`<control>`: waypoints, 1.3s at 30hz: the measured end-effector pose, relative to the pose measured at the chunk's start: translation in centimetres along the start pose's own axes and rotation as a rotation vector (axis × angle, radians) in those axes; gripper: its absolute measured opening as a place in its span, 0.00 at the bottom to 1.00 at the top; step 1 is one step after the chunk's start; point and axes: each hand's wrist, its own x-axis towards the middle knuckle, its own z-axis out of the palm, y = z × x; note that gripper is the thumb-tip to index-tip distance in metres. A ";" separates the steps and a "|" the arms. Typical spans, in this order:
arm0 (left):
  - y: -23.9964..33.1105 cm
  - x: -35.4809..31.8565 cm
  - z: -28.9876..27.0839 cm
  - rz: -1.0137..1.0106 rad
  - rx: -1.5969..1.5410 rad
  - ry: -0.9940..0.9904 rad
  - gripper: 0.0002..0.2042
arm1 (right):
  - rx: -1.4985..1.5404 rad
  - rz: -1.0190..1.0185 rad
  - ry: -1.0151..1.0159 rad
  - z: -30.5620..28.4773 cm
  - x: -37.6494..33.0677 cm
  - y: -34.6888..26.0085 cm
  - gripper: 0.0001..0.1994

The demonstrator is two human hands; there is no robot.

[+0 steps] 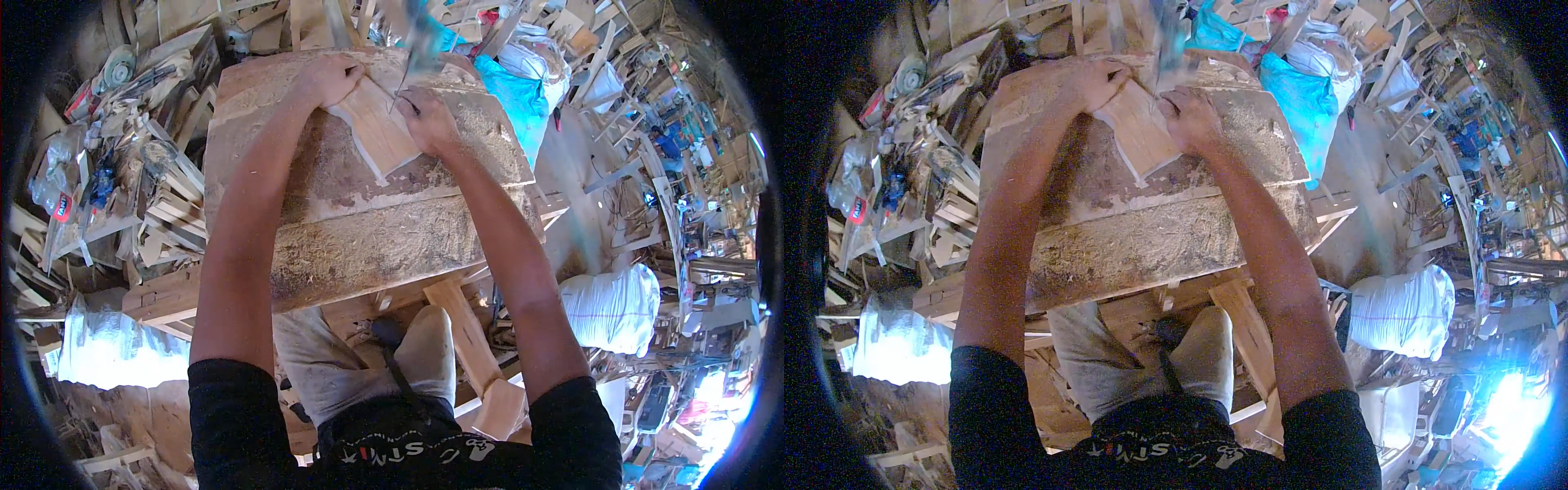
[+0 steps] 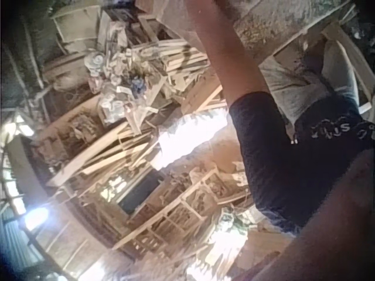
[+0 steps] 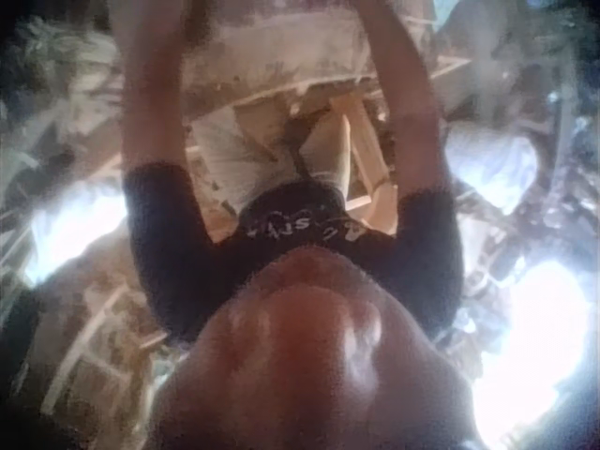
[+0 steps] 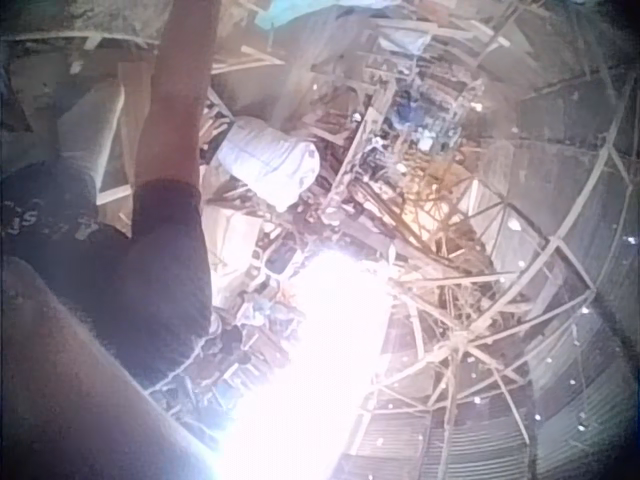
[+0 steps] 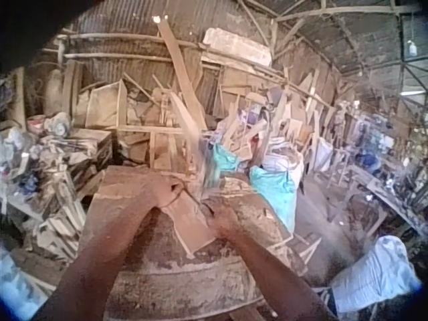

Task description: The person uses a band saw to cut a curved shape into a piece of wood, holding the wood with both hands and guiding it through the blade.

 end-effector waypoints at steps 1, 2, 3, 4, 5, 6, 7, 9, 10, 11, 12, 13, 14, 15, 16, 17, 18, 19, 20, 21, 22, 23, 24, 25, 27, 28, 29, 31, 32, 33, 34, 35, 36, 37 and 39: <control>-0.2 0.0 -0.2 -0.004 -0.015 -0.020 0.19 | 0.011 0.014 -0.015 0.0 0.0 -0.3 0.17; -0.3 -0.1 -0.3 -0.016 0.021 -0.019 0.19 | 0.023 0.028 -0.030 -0.2 0.0 -0.5 0.17; 0.0 -0.1 -0.4 -0.024 0.053 -0.016 0.19 | 0.029 0.044 -0.044 -0.3 0.0 -0.6 0.17; 0.3 -0.1 -0.5 -0.033 0.085 -0.014 0.20 | 0.041 0.048 -0.039 -0.2 0.0 -0.4 0.17; 0.6 -0.1 -0.7 -0.032 0.104 -0.039 0.20 | 0.053 0.052 -0.033 -0.1 0.0 -0.4 0.18; 0.9 -0.1 -1.0 -0.033 0.122 -0.062 0.20 | 0.065 0.055 -0.027 -0.1 0.0 -0.4 0.18; 1.1 -0.1 -1.3 -0.033 0.141 -0.086 0.20 | 0.054 0.058 -0.037 -0.2 0.1 -0.4 0.18; 0.6 -0.1 -1.0 0.033 0.102 -0.019 0.19 | 0.038 0.060 -0.058 -0.3 0.2 -0.5 0.17; 0.1 -0.3 -0.7 0.065 0.086 0.015 0.19 | 0.018 0.071 -0.059 -0.2 0.3 -0.8 0.17; -0.5 -0.2 -0.5 0.082 0.069 0.033 0.18 | -0.001 0.083 -0.061 -0.1 0.4 -1.1 0.17; -0.6 0.0 -0.2 0.103 0.047 0.052 0.18 | -0.026 0.098 -0.063 0.0 0.4 -1.0 0.17; -0.8 0.2 -0.1 0.123 0.025 0.071 0.17 | -0.011 0.079 -0.056 0.1 0.3 -0.9 0.17; -1.1 0.4 0.1 0.102 0.043 0.036 0.17 | 0.004 0.059 -0.050 0.2 0.2 -0.9 0.17; -0.2 0.4 -0.5 0.086 0.055 0.004 0.16 | 0.012 0.043 -0.043 0.2 0.0 -0.2 0.17; 0.5 0.6 -0.8 0.070 0.067 -0.029 0.16 | 0.007 0.050 -0.021 0.4 -0.1 0.4 0.17; 0.3 1.2 0.0 0.106 0.017 0.001 0.16 | 0.001 0.058 0.001 0.6 -0.2 1.0 0.17; -1.0 1.6 0.4 0.126 -0.015 0.035 0.16 | 0.012 0.050 0.023 1.0 0.3 0.8 0.17; -1.7 1.5 0.9 0.146 -0.053 0.061 0.15 | 0.027 0.042 0.019 1.0 0.4 0.2 0.17; -2.5 1.4 1.4 0.160 -0.043 0.079 0.15 | 0.041 0.035 0.014 0.9 0.3 -0.3 0.17; -2.6 1.6 1.6 0.181 -0.039 0.098 0.15 | 0.047 0.033 0.013 0.7 0.2 -0.4 0.17; -2.7 1.7 1.8 0.202 -0.034 0.117 0.15 | 0.033 0.046 0.016 0.7 0.1 -0.5 0.17; -2.9 1.8 2.0 0.201 -0.028 0.105 0.15 | 0.020 0.059 0.019 0.7 0.1 -0.6 0.16; -2.9 2.1 2.2 0.205 -0.024 0.094 0.15 | 0.004 0.073 0.025 0.7 0.1 -0.4 0.16; -3.0 2.4 2.3 0.208 -0.019 0.083 0.14 | 0.006 0.061 0.020 0.7 0.2 -0.1 0.16; -3.3 2.9 2.6 0.197 0.004 0.075 0.14 | 0.019 0.038 0.009 0.8 0.5 0.1 0.15; -3.6 3.0 2.7 0.189 0.018 0.070 0.14 | 0.034 0.057 -0.008 1.0 0.5 0.1 0.16; -4.0 2.9 2.7 0.176 0.022 0.059 0.14 | 0.050 0.076 -0.025 1.3 0.6 0.0 0.16; -3.6 2.8 2.8 0.157 0.018 0.037 0.14 | 0.067 0.100 -0.056 1.3 0.7 0.3 0.16; -3.4 2.8 2.7 0.166 0.011 0.054 0.14 | 0.076 0.102 -0.069 1.3 0.7 0.5 0.15; -3.3 2.7 2.5 0.174 0.006 0.071 0.14 | 0.086 0.102 -0.082 1.2 0.8 0.4 0.15; -3.1 2.6 2.3 0.182 0.001 0.089 0.14 | 0.086 0.124 -0.073 1.3 0.9 0.2 0.14; -3.1 2.5 2.0 0.157 -0.002 0.029 0.17 | 0.085 0.145 -0.064 1.4 0.8 0.0 0.14; -1.6 2.7 1.0 0.144 -0.018 -0.028 0.20 | 0.071 0.174 -0.052 0.9 0.6 0.3 0.13; -1.2 2.3 0.2 0.118 -0.019 -0.091 0.23 | 0.061 0.168 -0.050 0.8 0.5 -0.2 0.13; -1.5 2.6 0.0 0.087 0.025 -0.144 0.24 | 0.041 0.155 -0.042 0.7 0.5 -0.8 0.12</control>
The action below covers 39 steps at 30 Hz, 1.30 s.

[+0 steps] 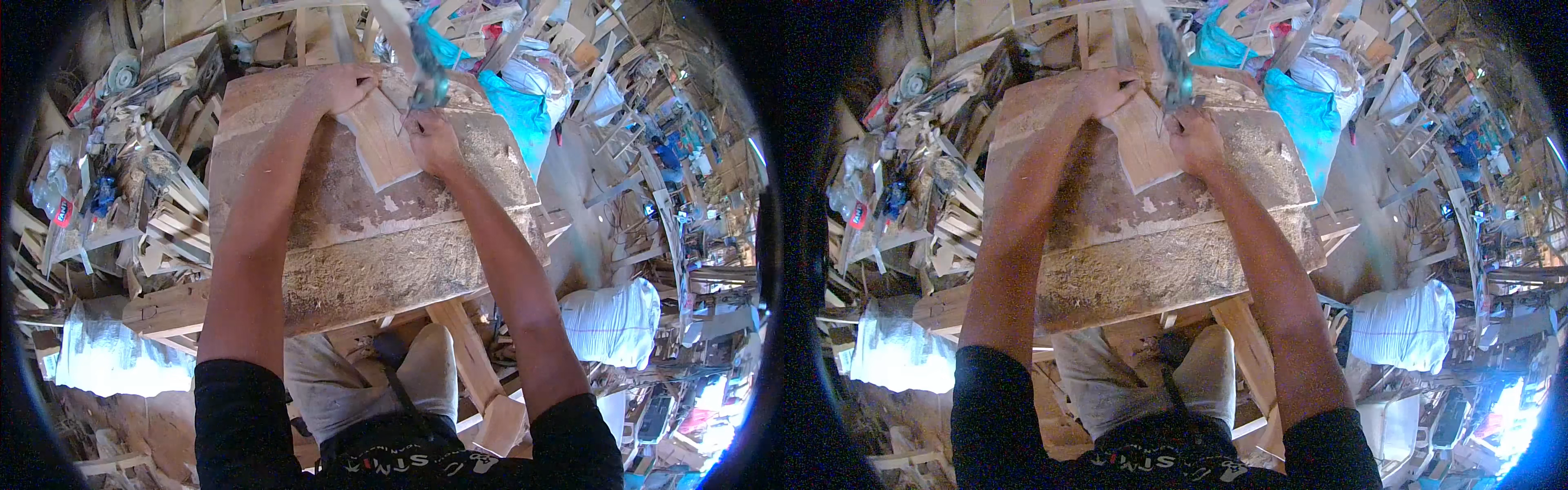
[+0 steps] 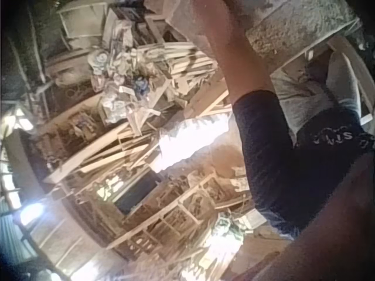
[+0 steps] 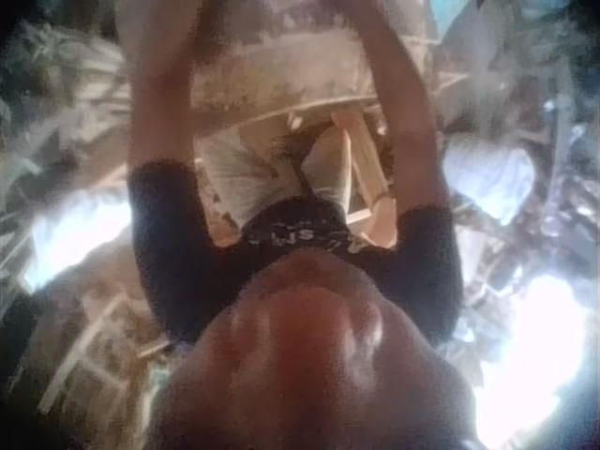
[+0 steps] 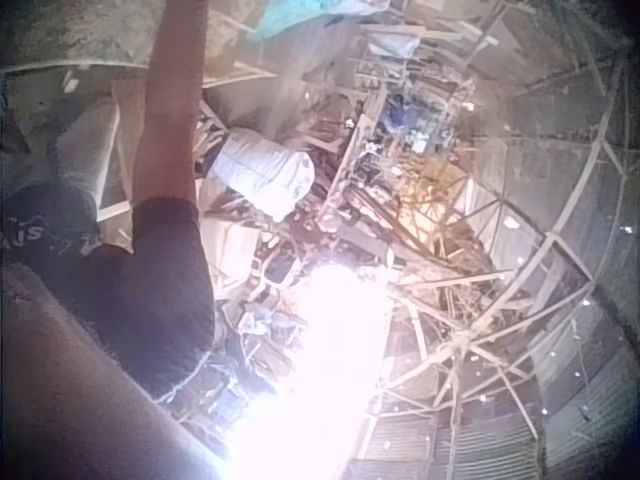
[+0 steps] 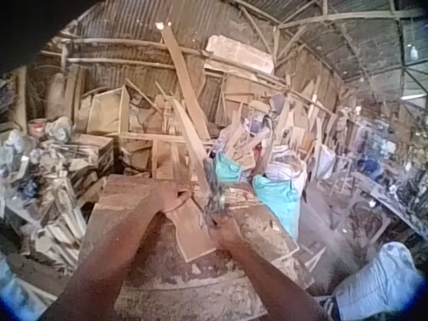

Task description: The person uses a band saw to cut a curved shape into a piece of wood, holding the wood with both hands and guiding it through the blade.

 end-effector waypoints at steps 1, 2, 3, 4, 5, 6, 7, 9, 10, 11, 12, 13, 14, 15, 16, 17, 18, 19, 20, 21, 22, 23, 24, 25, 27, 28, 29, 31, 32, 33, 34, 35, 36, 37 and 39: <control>-0.2 0.1 -0.1 -0.016 0.021 -0.026 0.24 | 0.023 -0.032 0.015 0.1 0.1 0.0 0.12; -0.4 0.1 -0.1 -0.012 0.020 -0.013 0.24 | 0.046 -0.063 0.029 0.2 0.2 -0.1 0.12; -0.4 0.1 0.0 -0.005 0.016 -0.001 0.24 | 0.065 -0.090 0.044 0.2 0.2 -0.1 0.12; -0.3 0.1 0.0 0.002 0.012 0.011 0.24 | 0.049 -0.064 0.042 0.2 0.3 0.0 0.12; -0.4 0.2 0.1 -0.001 -0.006 0.002 0.24 | 0.032 -0.037 0.041 0.4 0.4 0.0 0.12; -0.4 0.2 0.0 -0.004 -0.023 -0.008 0.24 | 0.016 -0.010 0.040 0.5 0.4 0.2 0.12; -0.3 0.2 -0.2 -0.007 -0.041 -0.017 0.24 | -0.001 -0.027 0.026 0.6 0.6 0.7 0.13; -0.4 0.5 -0.2 -0.001 -0.030 -0.015 0.24 | -0.031 -0.063 -0.001 0.9 1.0 1.4 0.14; -0.5 0.6 -0.2 0.002 -0.024 -0.014 0.25 | -0.023 -0.078 0.036 1.2 1.0 1.5 0.14; -0.6 0.6 -0.2 -0.018 -0.027 -0.013 0.25 | -0.015 -0.093 0.072 1.4 1.0 1.6 0.14; -0.1 0.3 -0.3 -0.036 -0.036 -0.014 0.25 | -0.011 -0.104 0.106 1.5 1.0 1.5 0.15; 0.3 0.2 -0.4 -0.054 -0.046 -0.015 0.25 | -0.023 -0.091 0.087 1.4 0.9 1.5 0.15; 0.4 0.3 -0.4 -0.056 -0.039 -0.026 0.24 | -0.035 -0.079 0.069 1.2 0.7 1.5 0.15; 0.3 0.4 -0.4 -0.061 -0.027 -0.036 0.24 | -0.043 -0.070 0.052 0.9 0.7 1.2 0.16; 0.3 0.4 -0.4 -0.066 -0.016 -0.046 0.24 | -0.027 -0.054 0.043 0.7 0.7 0.9 0.14; 0.0 0.6 0.1 -0.033 -0.028 0.005 0.22 | -0.012 -0.038 0.033 0.5 0.6 0.5 0.13; -1.0 0.8 0.7 -0.004 -0.033 0.060 0.20 | 0.007 -0.028 0.025 0.6 0.8 0.1 0.12; -1.5 0.9 1.1 0.029 -0.043 0.111 0.19 | -0.010 -0.052 0.058 0.7 0.8 0.1 0.12; -2.1 1.2 1.4 0.039 -0.059 0.114 0.19 | -0.028 -0.075 0.092 1.0 0.8 0.1 0.12; -2.3 1.4 1.6 0.051 -0.077 0.116 0.18 | -0.047 -0.096 0.125 1.1 0.8 0.1 0.13; -2.5 1.6 1.7 0.063 -0.094 0.118 0.18 | -0.051 -0.091 0.108 1.1 0.8 0.1 0.13; -2.7 1.7 1.8 0.056 -0.113 0.108 0.18 | -0.055 -0.086 0.090 1.0 0.9 0.2 0.13; -2.6 1.9 1.7 0.052 -0.134 0.098 0.19 | -0.063 -0.079 0.074 0.9 0.9 0.4 0.13; -2.5 2.0 1.7 0.049 -0.154 0.088 0.19 | -0.073 -0.068 0.073 1.0 1.0 0.5 0.13; -1.9 2.0 1.3 0.013 -0.132 0.073 0.19 | -0.092 -0.047 0.072 1.1 1.2 0.7 0.13; -1.5 1.9 1.1 -0.004 -0.121 0.066 0.19 | -0.054 -0.063 0.089 1.1 1.2 0.8 0.13; -1.7 2.2 1.3 0.011 -0.125 0.065 0.19 | -0.016 -0.079 0.107 1.1 1.3 1.0 0.13; -2.7 2.3 1.5 0.028 -0.124 0.066 0.19 | 0.019 -0.095 0.101 1.3 1.6 0.6 0.14; -3.1 2.2 1.6 0.016 -0.110 0.089 0.19 | 0.010 -0.090 0.078 1.3 1.8 0.5 0.16; -2.9 2.2 1.7 0.010 -0.102 0.112 0.19 | -0.004 -0.080 0.056 1.3 1.8 0.7 0.17; -2.7 2.1 1.8 0.003 -0.093 0.134 0.19 | -0.006 -0.089 0.065 1.3 1.9 0.8 0.18; -2.6 2.1 1.8 0.009 -0.097 0.128 0.19 | -0.006 -0.098 0.073 1.3 1.9 0.8 0.18; -2.3 1.9 1.6 0.015 -0.101 0.120 0.19 | -0.006 -0.106 0.080 1.3 1.9 0.7 0.18; -2.0 1.7 1.3 0.020 -0.105 0.111 0.19 | -0.033 -0.071 0.052 1.2 1.8 0.6 0.17; -1.5 1.8 0.6 0.012 -0.100 0.066 0.18 | -0.088 -0.001 0.000 0.9 1.7 0.6 0.15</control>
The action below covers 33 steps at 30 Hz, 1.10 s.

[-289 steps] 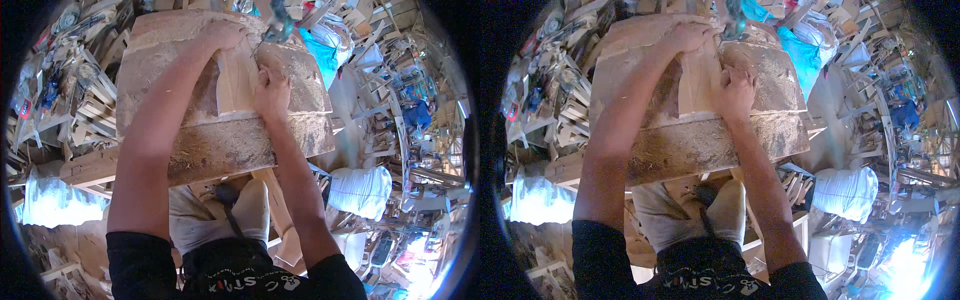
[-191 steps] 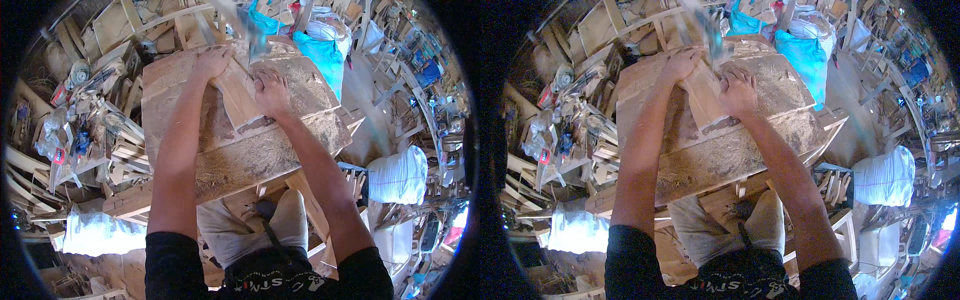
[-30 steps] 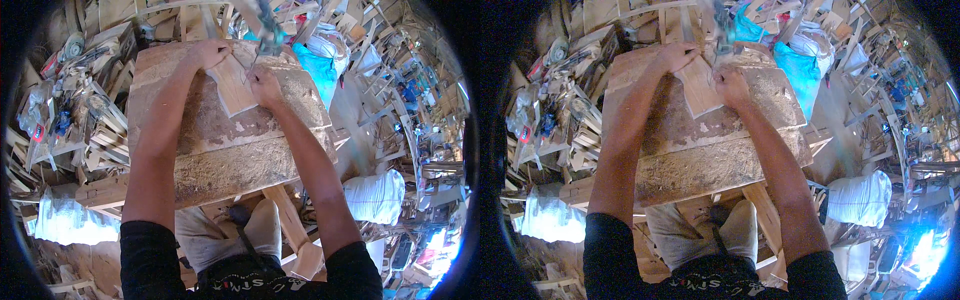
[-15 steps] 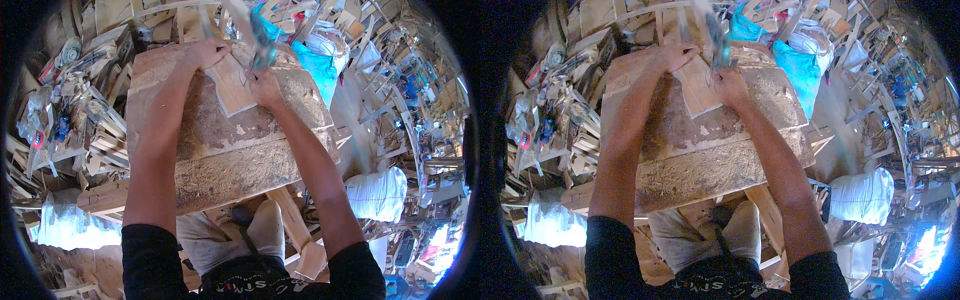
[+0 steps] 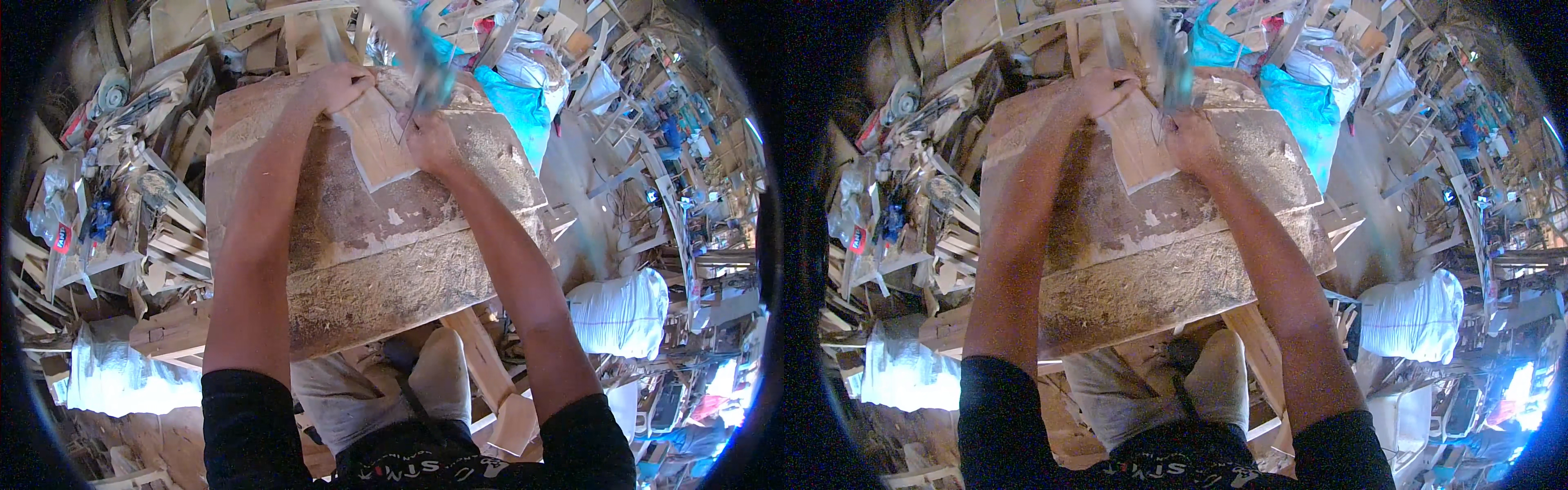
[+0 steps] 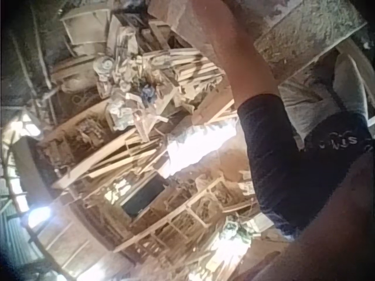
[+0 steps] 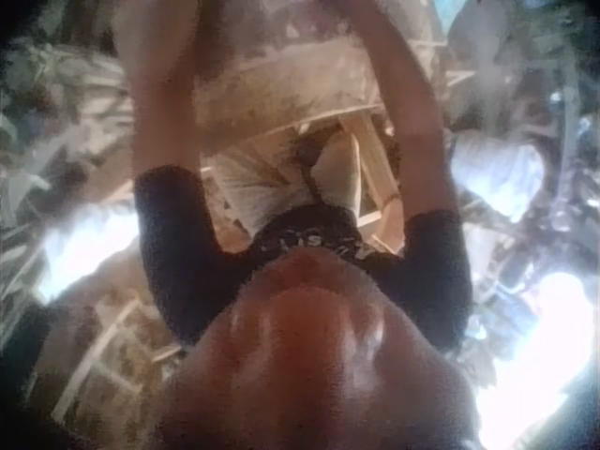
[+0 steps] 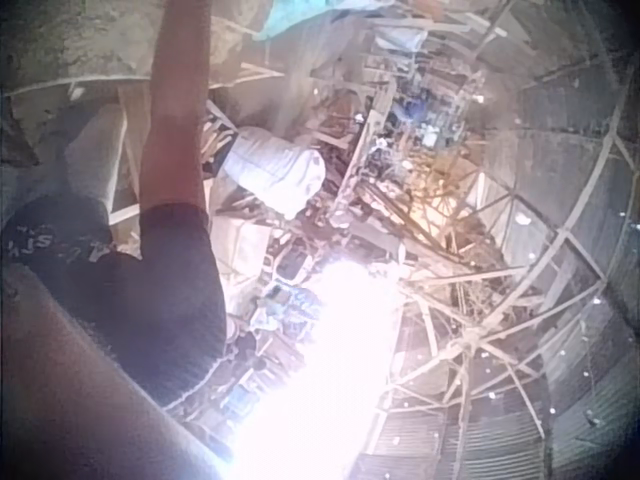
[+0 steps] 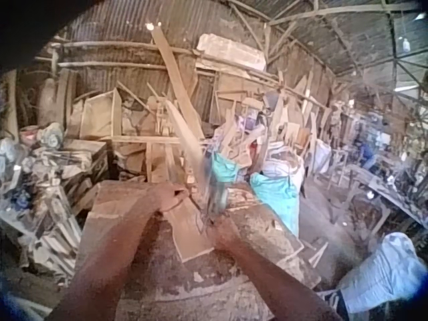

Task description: The person uses a band saw to cut a curved shape into a piece of wood, holding the wood with both hands and guiding it through the blade.

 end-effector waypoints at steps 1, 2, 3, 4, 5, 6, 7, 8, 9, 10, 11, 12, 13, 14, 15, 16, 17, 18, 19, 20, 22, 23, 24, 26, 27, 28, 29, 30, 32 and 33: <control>0.2 0.1 -0.2 -0.003 0.003 -0.022 0.18 | 0.005 0.011 -0.001 0.3 0.1 0.5 0.15; 0.0 0.4 0.0 0.021 -0.014 -0.006 0.18 | 0.008 0.022 -0.001 0.6 0.1 1.2 0.16; -0.6 0.3 0.1 0.036 -0.021 0.005 0.18 | 0.024 0.029 -0.004 0.8 0.3 0.7 0.16; -1.1 0.3 0.2 0.051 -0.029 0.016 0.18 | 0.030 0.047 -0.019 0.9 0.3 0.2 0.16; -1.7 0.1 0.4 0.034 -0.027 0.023 0.18 | 0.036 0.065 -0.034 1.0 0.3 -0.2 0.16; -1.3 0.3 0.5 0.029 -0.034 0.032 0.18 | 0.028 0.090 -0.044 0.6 0.3 -0.1 0.16; -0.9 0.5 0.5 0.025 -0.041 0.042 0.18 | 0.031 0.047 -0.023 0.7 0.3 0.5 0.17; -0.5 0.7 0.4 0.029 -0.042 0.036 0.19 | 0.033 0.004 -0.002 0.8 0.3 1.0 0.19; -0.6 0.7 0.4 0.027 -0.038 0.029 0.19 | 0.040 -0.043 0.017 0.7 0.4 1.0 0.21; -0.6 0.9 0.3 0.026 -0.035 0.023 0.19 | 0.050 -0.015 -0.004 0.6 0.4 1.0 0.22; -0.6 1.0 0.2 0.045 -0.039 0.026 0.19 | 0.059 0.012 -0.025 0.4 0.6 1.0 0.22; -1.0 1.0 0.2 0.057 -0.039 0.026 0.18 | 0.074 0.036 -0.050 0.3 0.7 0.4 0.23; -1.5 1.0 0.2 0.070 -0.040 0.027 0.18 | 0.099 0.035 -0.027 0.2 0.8 -0.1 0.20; -1.9 0.9 0.1 0.063 -0.027 0.014 0.18 | 0.125 0.034 -0.005 0.1 0.8 -0.8 0.17; -1.9 1.1 0.2 0.065 -0.022 0.001 0.19 | 0.142 0.038 0.019 0.1 0.7 -0.7 0.14; -1.8 1.3 0.3 0.066 -0.016 -0.011 0.20 | 0.123 0.057 0.012 0.1 0.7 -0.7 0.14; -1.7 1.4 0.5 0.040 -0.021 -0.013 0.20 | 0.104 0.077 0.004 0.2 0.6 -0.8 0.15; -1.5 1.2 0.5 0.013 -0.024 -0.015 0.20 | 0.080 0.085 -0.009 0.3 0.7 -0.6 0.16; -1.2 1.1 0.4 -0.014 -0.027 -0.018 0.20 | 0.057 0.095 -0.026 0.4 0.6 -0.5 0.17; -1.5 1.2 0.5 0.015 -0.033 -0.017 0.21 | 0.026 0.095 -0.050 0.5 0.8 -0.3 0.19; -2.2 1.6 0.5 0.071 -0.040 -0.010 0.21 | -0.013 0.077 -0.066 1.2 1.4 0.6 0.21; -1.9 1.9 0.5 0.059 -0.018 -0.011 0.21 | -0.031 0.066 -0.055 1.5 1.5 1.5 0.22; -1.6 1.7 0.4 0.038 0.007 -0.017 0.21 | -0.035 0.085 -0.065 1.6 1.5 1.4 0.22; -1.7 1.8 0.7 0.049 0.006 -0.012 0.21 | -0.042 0.150 -0.096 1.9 1.5 1.3 0.23; -2.2 1.8 0.7 0.079 -0.018 0.003 0.20 | -0.044 0.194 -0.117 2.0 1.6 1.1 0.23; -2.6 1.9 0.8 0.109 -0.042 0.018 0.20 | -0.036 0.156 -0.075 2.0 1.6 0.9 0.23; -3.1 2.1 0.9 0.099 -0.025 0.022 0.20 | -0.029 0.118 -0.033 2.1 1.7 0.7 0.23; -3.0 2.2 0.9 0.090 -0.010 0.025 0.20 | -0.024 0.082 0.008 2.1 1.6 0.7 0.22; -3.0 2.2 1.0 0.073 0.014 0.031 0.21 | 0.035 0.082 -0.001 2.0 1.7 0.7 0.22; -3.0 2.2 0.9 0.066 0.023 0.035 0.21 | 0.064 0.080 -0.005 1.8 1.8 0.6 0.21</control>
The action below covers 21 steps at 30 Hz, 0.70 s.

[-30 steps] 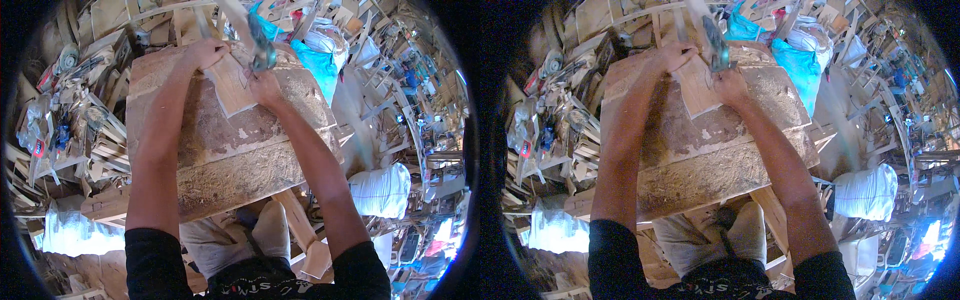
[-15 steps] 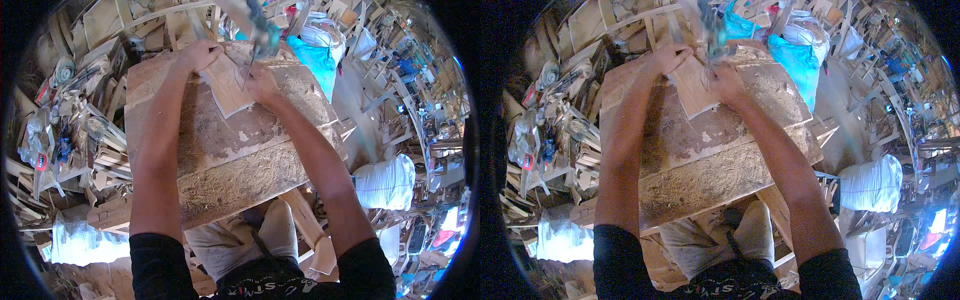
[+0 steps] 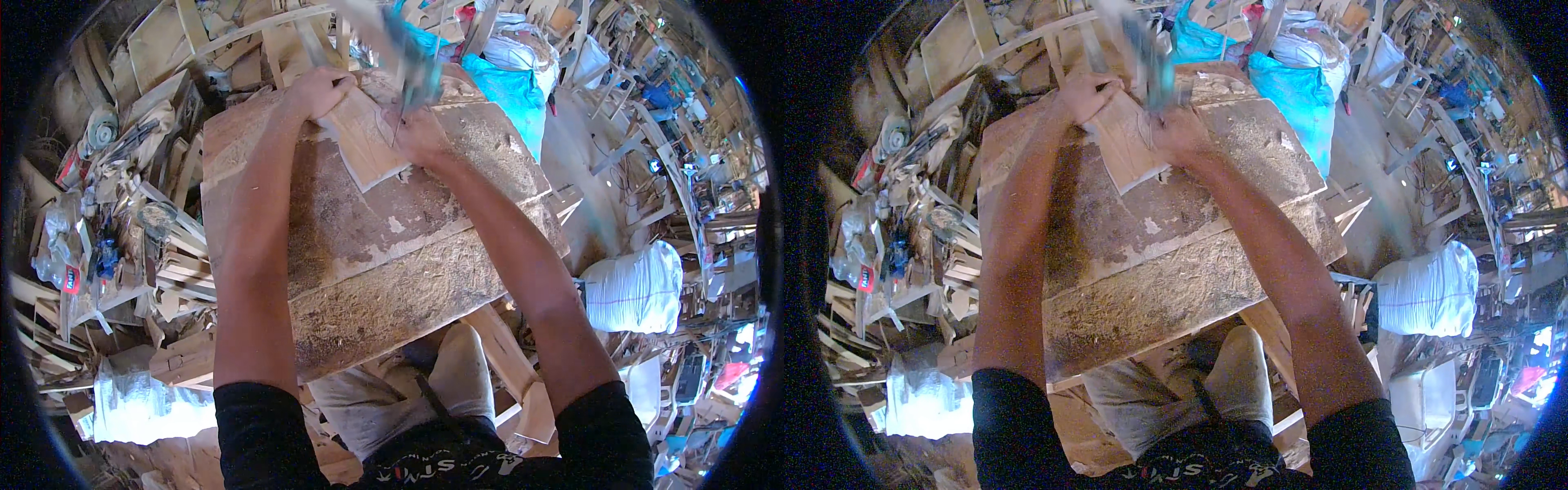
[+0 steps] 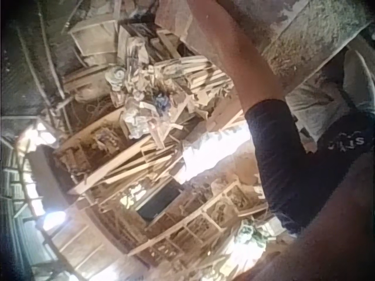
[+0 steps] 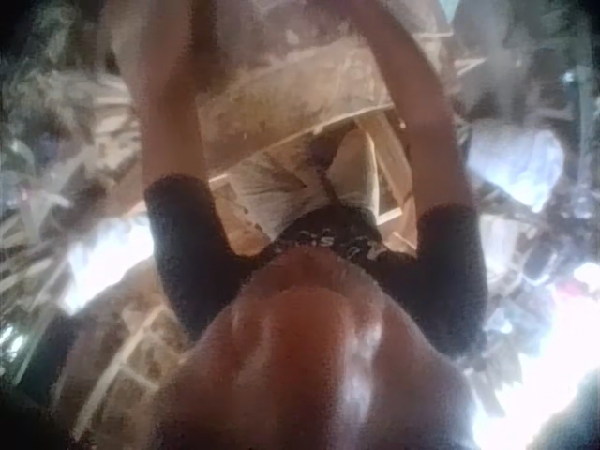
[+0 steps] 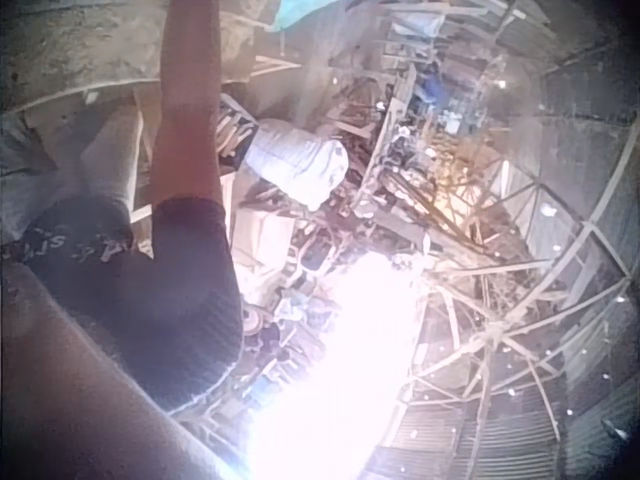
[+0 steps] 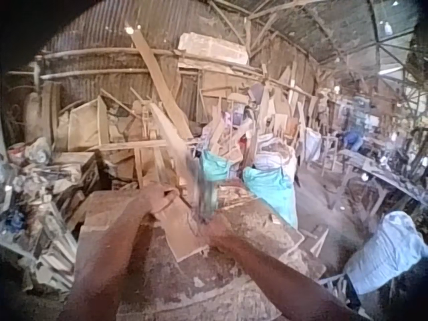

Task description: The person uses a band saw to cut a curved shape into a piece of wood, holding the wood with both hands and guiding it through the blade.

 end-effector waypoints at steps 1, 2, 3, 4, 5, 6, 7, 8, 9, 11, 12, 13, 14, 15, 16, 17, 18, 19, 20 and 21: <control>0.0 -0.1 -0.1 -0.008 0.011 0.004 0.21 | 0.017 -0.040 0.018 -0.1 0.1 -0.1 0.21; 0.0 -0.1 -0.2 -0.022 0.024 -0.015 0.21 | 0.035 -0.081 0.035 -0.3 0.2 -0.3 0.20; 0.6 0.2 -0.4 -0.029 0.032 -0.030 0.22 | 0.043 -0.118 0.056 -0.4 0.3 0.2 0.19; 1.2 0.4 -0.7 -0.035 0.040 -0.045 0.22 | 0.043 -0.145 0.106 -0.3 0.3 0.8 0.19; 1.7 0.6 -0.9 -0.056 0.028 -0.063 0.23 | 0.042 -0.173 0.156 0.0 0.4 1.1 0.18; 2.3 0.2 -1.4 -0.084 0.021 -0.086 0.23 | 0.049 -0.202 0.202 0.2 0.4 0.9 0.17; 2.7 0.0 -1.7 -0.111 0.013 -0.108 0.23 | 0.037 -0.164 0.117 0.1 0.4 1.0 0.18; 2.4 0.0 -1.2 -0.094 0.005 -0.081 0.23 | 0.024 -0.126 0.031 -0.1 0.5 1.2 0.18; 1.7 -0.3 -1.0 -0.083 0.005 -0.053 0.22 | 0.018 -0.094 -0.056 -0.1 0.6 0.9 0.18; 0.1 -0.9 -0.9 -0.061 0.013 -0.039 0.21 | -0.127 -0.095 -0.040 0.7 -0.3 -0.1 0.19; 0.0 -0.7 -0.8 -0.037 0.013 -0.048 0.21 | -0.147 -0.118 0.012 1.1 -0.2 0.4 0.20; 0.1 0.0 -0.8 -0.004 0.011 -0.052 0.21 | -0.176 -0.141 0.068 1.4 -0.1 1.4 0.21; 0.2 0.6 -0.7 0.023 -0.020 -0.029 0.21 | -0.142 -0.192 0.163 2.0 0.7 2.8 0.23; -0.4 0.3 -0.4 0.030 -0.039 -0.016 0.21 | -0.108 -0.169 0.165 2.3 0.8 2.0 0.23; -1.0 0.0 -0.3 0.040 -0.059 -0.004 0.21 | -0.075 -0.149 0.171 2.6 1.0 1.3 0.24; -1.7 -0.1 -0.4 0.028 -0.054 -0.028 0.21 | -0.065 -0.046 0.099 2.6 0.8 0.6 0.24; -1.7 -0.3 -0.6 0.020 -0.052 -0.058 0.21 | -0.055 0.065 0.026 2.6 0.6 -0.1 0.24; 0.3 1.7 -0.2 0.067 -0.078 -0.065 0.20 | -0.246 0.211 -0.294 1.0 2.5 2.3 0.25; 1.4 2.8 0.3 0.095 -0.033 -0.002 0.20 | -0.250 0.198 -0.302 -0.7 2.4 4.9 0.25; 0.6 3.1 1.0 0.114 0.018 0.051 0.20 | -0.224 0.167 -0.330 -1.6 2.4 5.1 0.25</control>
